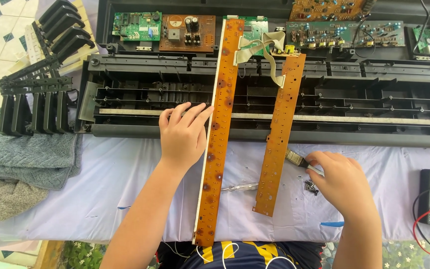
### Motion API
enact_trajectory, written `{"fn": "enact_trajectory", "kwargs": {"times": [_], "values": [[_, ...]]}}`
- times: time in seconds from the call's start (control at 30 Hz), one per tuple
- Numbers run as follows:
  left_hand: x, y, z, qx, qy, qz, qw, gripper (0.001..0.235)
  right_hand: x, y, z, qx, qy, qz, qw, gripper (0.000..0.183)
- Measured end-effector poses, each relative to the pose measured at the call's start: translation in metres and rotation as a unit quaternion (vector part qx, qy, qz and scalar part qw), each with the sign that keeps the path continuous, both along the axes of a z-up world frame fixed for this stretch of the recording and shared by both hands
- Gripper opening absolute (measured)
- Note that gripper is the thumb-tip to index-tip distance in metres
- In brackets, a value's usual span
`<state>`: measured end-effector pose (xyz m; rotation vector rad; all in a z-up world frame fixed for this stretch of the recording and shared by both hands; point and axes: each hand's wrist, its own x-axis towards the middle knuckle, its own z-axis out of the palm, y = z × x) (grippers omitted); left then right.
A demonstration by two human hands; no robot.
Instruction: The person uses a screwdriver to remove screws from a disassembled electronic device, then lifts out a long circuit board. They proceed to clean the board with a brush, removing dust and debris from the surface.
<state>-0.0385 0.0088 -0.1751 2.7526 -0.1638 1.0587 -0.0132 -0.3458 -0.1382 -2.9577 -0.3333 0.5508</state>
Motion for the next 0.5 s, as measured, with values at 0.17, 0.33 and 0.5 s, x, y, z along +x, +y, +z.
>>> {"fn": "enact_trajectory", "kwargs": {"times": [0.17, 0.33, 0.5], "values": [[0.002, 0.003, -0.009, -0.038, 0.020, -0.010, 0.999, 0.040, -0.006, -0.004, 0.013, 0.038, -0.063, -0.032, 0.997, 0.025], [0.004, 0.001, -0.006, -0.034, 0.006, -0.010, 0.999, 0.036, -0.022, -0.020, 0.036, 0.043, -0.167, -0.067, 0.983, 0.019], [0.004, 0.000, -0.004, -0.031, 0.002, -0.009, 0.999, 0.028, -0.038, -0.053, 0.047, 0.043, -0.143, -0.115, 0.982, 0.032]]}}
